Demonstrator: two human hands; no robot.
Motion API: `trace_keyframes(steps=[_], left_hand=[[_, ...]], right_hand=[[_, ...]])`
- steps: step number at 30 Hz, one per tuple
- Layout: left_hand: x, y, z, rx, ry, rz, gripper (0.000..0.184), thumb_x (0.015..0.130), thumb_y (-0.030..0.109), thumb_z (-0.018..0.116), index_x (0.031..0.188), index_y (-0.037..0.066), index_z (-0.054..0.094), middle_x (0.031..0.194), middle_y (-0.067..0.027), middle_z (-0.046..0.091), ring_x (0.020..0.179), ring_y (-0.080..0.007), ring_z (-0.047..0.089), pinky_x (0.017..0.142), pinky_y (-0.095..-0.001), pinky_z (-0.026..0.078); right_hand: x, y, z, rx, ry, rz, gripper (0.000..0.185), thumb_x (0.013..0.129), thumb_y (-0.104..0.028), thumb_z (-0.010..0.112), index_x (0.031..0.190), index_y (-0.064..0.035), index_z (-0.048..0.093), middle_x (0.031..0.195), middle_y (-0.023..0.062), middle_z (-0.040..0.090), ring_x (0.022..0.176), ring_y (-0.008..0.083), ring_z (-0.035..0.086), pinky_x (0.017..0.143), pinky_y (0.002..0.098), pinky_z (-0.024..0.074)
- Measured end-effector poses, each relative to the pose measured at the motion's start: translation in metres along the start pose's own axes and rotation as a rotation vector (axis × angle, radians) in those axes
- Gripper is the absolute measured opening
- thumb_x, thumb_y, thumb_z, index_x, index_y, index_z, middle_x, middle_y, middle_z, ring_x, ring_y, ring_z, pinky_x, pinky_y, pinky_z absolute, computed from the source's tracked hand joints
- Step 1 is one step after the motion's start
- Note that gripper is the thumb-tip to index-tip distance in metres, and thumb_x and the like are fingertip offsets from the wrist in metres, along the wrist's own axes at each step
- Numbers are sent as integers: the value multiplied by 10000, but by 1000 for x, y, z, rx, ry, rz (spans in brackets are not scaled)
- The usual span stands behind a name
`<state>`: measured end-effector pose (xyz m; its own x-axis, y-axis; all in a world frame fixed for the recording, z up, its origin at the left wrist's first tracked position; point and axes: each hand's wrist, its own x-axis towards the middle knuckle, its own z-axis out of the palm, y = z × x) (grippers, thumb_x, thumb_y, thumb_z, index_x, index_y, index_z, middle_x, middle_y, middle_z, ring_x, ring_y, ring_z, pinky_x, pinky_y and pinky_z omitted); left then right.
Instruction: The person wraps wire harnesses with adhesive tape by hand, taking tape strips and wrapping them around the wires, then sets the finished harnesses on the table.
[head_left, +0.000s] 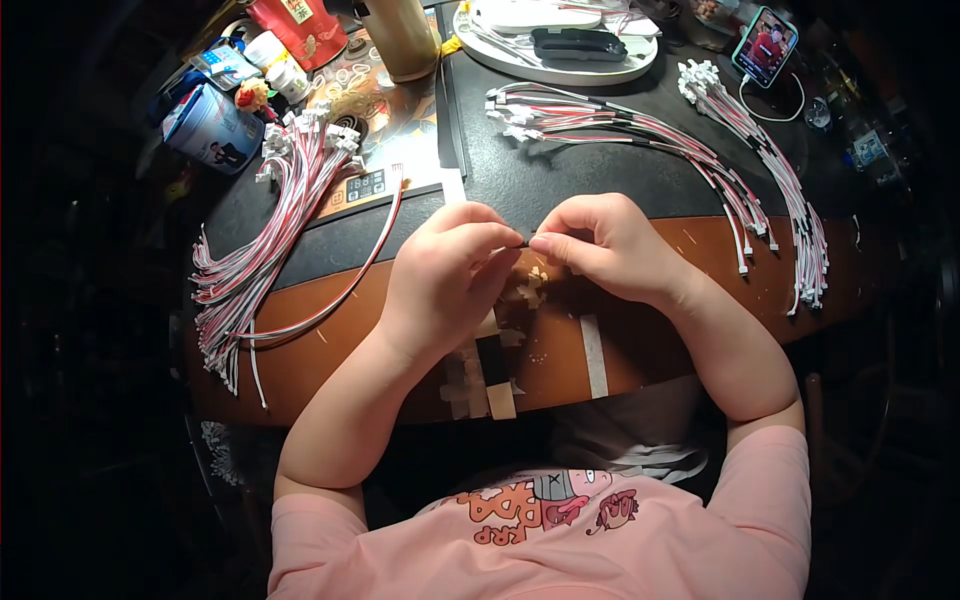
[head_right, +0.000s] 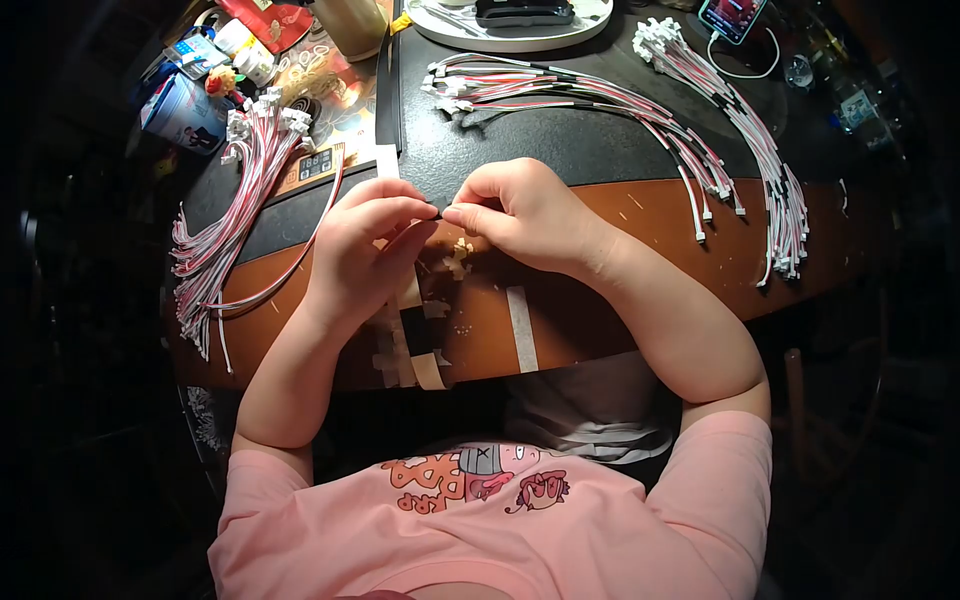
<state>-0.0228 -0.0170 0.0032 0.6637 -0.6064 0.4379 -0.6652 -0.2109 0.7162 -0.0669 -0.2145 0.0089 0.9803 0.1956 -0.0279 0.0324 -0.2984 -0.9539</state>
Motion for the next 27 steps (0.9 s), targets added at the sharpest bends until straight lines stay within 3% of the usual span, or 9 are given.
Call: trace_keyframes(steps=[10, 15, 19, 27], left_hand=[[1, 5, -1, -15, 9, -53, 141, 719, -39, 670, 826, 32, 612, 811, -58, 573, 657, -166, 551, 558, -250, 454], [1, 6, -5, 39, -45, -184, 172, 729, -32, 669, 841, 16, 548, 778, -51, 570, 636, -149, 552, 556, -234, 449], [1, 1, 1, -480, 47, -480, 246, 744, -38, 653, 890, 31, 468, 749, -46, 568, 611, -114, 544, 549, -209, 438], [1, -1, 3, -607, 38, -458, 341, 766, -65, 648, 950, 64, 391, 756, -61, 589, 615, -95, 560, 567, -192, 457]], right_hand=[[-2, 1, -4, 1, -10, -15, 75, 843, -28, 608, 857, 26, 658, 725, 23, 612, 613, 64, 479, 551, 183, 388], [-1, 3, -5, -8, -4, -53, 78, 842, -23, 603, 867, 28, 656, 746, 32, 620, 629, 69, 490, 565, 185, 398], [0, 3, -4, -16, 9, -76, 78, 838, -26, 608, 868, 28, 655, 743, 35, 619, 637, 74, 498, 576, 187, 408], [-2, 1, 5, -9, 72, -80, 69, 829, -32, 617, 855, 21, 650, 737, 34, 612, 640, 78, 507, 580, 191, 416]])
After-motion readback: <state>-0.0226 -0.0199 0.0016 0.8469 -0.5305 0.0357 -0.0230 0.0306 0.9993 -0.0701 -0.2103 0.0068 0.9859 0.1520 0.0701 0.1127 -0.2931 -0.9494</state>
